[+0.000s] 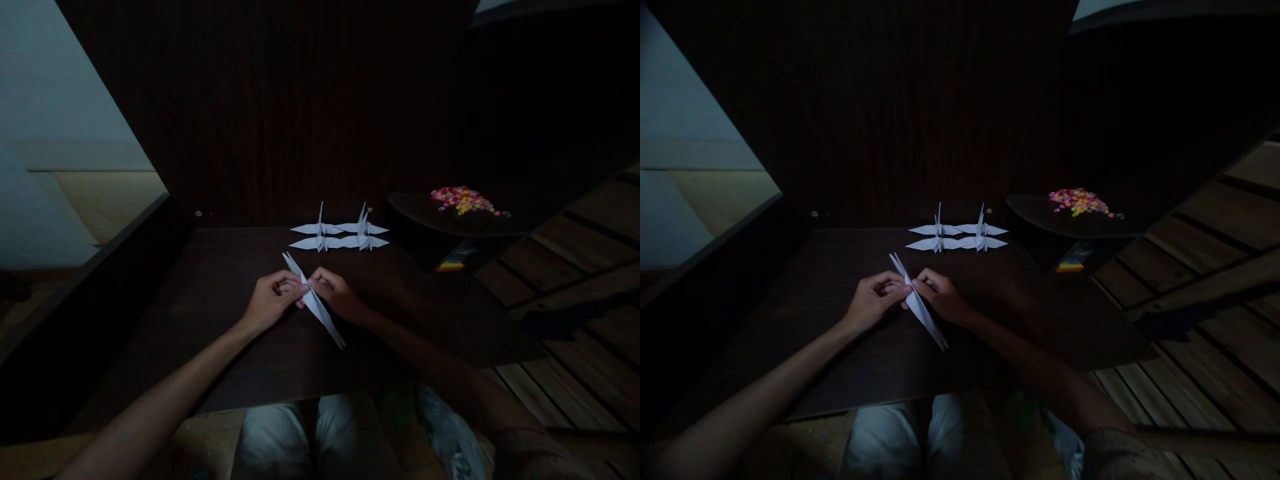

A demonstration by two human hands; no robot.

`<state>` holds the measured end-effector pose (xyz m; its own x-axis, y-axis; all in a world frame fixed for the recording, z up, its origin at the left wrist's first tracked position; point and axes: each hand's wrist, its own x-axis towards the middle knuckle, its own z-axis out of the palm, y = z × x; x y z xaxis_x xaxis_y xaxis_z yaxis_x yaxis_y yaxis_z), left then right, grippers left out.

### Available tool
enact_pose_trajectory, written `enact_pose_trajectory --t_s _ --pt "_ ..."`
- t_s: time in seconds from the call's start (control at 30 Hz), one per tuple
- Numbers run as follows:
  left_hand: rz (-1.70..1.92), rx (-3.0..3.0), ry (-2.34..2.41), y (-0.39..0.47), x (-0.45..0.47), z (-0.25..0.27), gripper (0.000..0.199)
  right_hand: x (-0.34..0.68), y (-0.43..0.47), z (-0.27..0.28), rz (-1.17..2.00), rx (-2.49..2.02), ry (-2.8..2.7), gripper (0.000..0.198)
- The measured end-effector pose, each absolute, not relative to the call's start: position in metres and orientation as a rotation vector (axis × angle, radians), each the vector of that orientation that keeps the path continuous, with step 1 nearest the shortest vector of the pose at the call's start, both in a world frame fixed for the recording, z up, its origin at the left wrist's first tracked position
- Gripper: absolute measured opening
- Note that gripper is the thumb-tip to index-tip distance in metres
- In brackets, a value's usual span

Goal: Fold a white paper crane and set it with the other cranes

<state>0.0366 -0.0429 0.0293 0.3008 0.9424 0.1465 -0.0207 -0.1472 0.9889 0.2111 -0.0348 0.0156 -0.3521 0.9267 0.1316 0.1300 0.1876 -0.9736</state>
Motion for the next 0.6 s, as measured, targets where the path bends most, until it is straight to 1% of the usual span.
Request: enact_pose_trajectory --t_s 0.1,0.17,0.23,0.3,0.4,0.47,0.57,0.6 --pt "1.260 1.742 1.066 -0.044 0.034 0.030 0.033 0.210 -0.036 0.017 1.493 -0.982 -1.553 0.033" --pt "1.376 1.978 1.188 -0.044 0.030 0.033 0.036 0.209 -0.037 0.019 1.634 -0.923 -1.515 0.037" --pt "1.391 2.182 1.249 -0.043 0.026 0.036 0.040 0.210 -0.037 0.022 1.723 -0.883 -1.512 0.040" --pt "1.271 2.363 1.222 -0.041 0.023 0.039 0.039 0.211 -0.038 0.025 1.797 -0.864 -1.513 0.040" --pt "1.025 2.505 1.114 -0.038 0.020 0.039 0.029 0.214 -0.038 0.028 1.918 -0.853 -1.490 0.040" --pt "0.947 2.497 1.074 -0.037 0.018 0.038 0.023 0.215 -0.036 0.028 1.984 -0.843 -1.470 0.039" --pt "0.930 2.368 1.097 -0.034 0.015 0.038 0.025 0.220 -0.029 0.029 2.054 -0.762 -1.467 0.038" --pt "0.926 2.301 1.118 -0.033 0.014 0.038 0.026 0.224 -0.026 0.030 2.072 -0.735 -1.479 0.041"
